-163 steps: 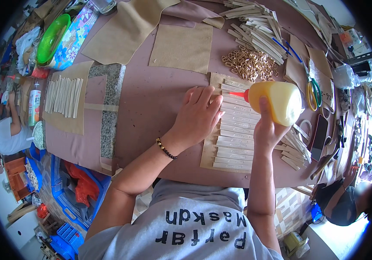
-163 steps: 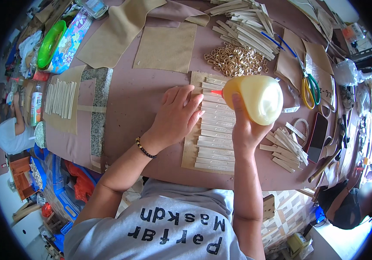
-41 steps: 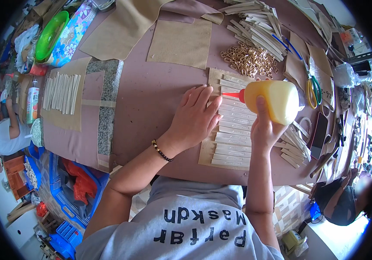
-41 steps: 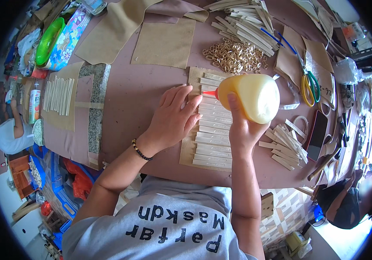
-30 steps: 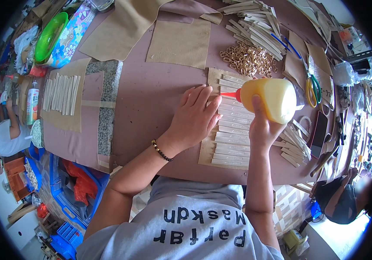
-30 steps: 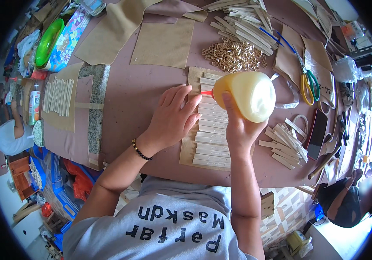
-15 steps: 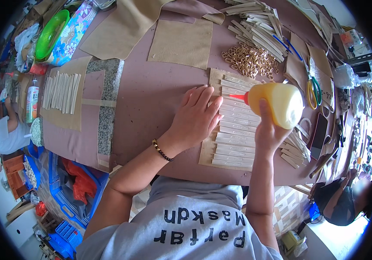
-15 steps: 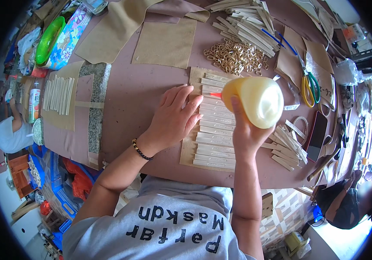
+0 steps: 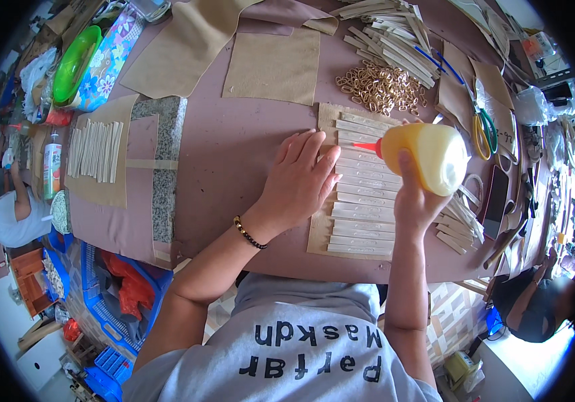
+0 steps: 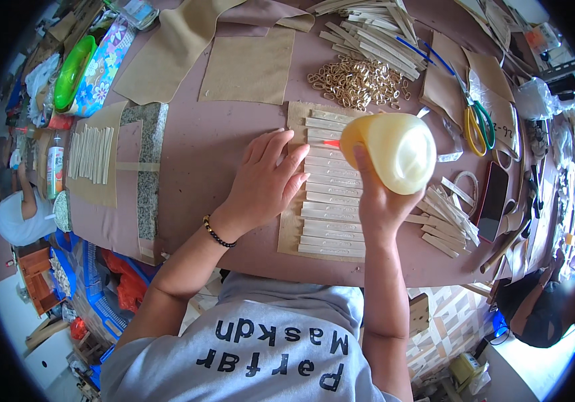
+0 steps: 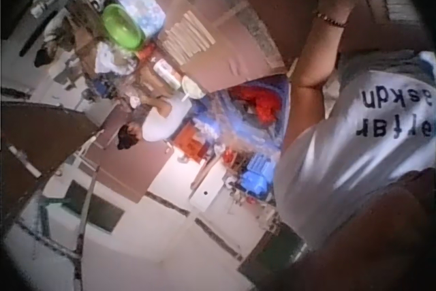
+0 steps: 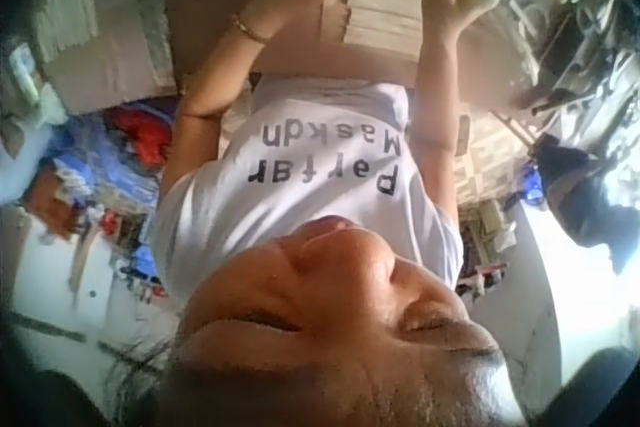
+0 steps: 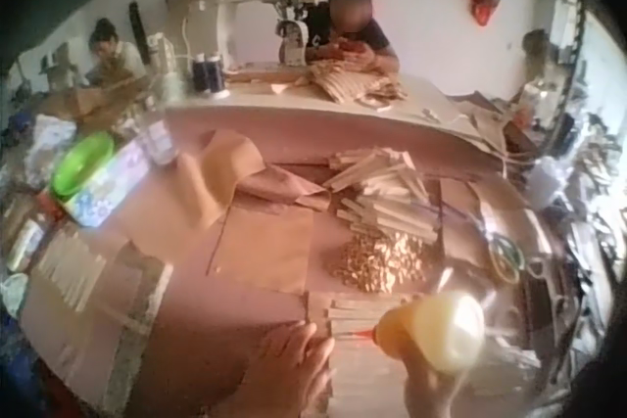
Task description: The person applies glue from a yellow squeeze bottle onto a row of thin wooden sticks arranged on a brown sheet. They move the bottle steadily along the sticks, depositing a continuous line of adhesive. The workspace is cluttered with craft materials, and another person is visible in the background.
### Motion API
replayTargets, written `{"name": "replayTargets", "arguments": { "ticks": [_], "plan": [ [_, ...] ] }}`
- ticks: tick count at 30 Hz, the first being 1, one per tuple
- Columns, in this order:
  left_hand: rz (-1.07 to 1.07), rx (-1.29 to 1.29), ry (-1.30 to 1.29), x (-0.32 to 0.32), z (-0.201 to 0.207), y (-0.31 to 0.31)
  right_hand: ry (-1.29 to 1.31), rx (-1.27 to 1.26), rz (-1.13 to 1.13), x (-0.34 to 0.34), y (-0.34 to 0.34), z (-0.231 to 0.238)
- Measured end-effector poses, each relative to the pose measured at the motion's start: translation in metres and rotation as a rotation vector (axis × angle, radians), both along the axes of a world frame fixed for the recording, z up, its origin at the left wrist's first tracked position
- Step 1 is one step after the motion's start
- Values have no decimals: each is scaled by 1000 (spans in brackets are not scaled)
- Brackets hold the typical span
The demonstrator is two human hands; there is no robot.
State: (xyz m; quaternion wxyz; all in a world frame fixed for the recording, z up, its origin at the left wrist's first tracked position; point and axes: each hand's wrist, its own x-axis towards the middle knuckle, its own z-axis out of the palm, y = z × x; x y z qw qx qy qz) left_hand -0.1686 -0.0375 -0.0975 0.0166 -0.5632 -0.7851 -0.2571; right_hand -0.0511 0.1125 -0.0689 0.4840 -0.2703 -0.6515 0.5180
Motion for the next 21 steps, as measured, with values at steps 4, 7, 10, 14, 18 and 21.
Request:
{"name": "replayTargets", "arguments": {
  "ticks": [4,7,10,14,18,21],
  "plan": [
    [2,-6,-4,0,0,0,10,-31,-7,7,8,6],
    [-1,-9,5,0,2,0,19,-51,-15,5,6,-1],
    [-5,-14,-1,0,3,1,33,-64,28,-4,-3,-1],
    [-7,-13,-8,-1,1,1,34,-48,16,-3,-2,-1],
    [-12,-1,3,-1,1,0,27,-24,-47,11,10,0],
    [-20,2,7,-1,-1,1,66,-55,-75,20,14,3]
  ]
}}
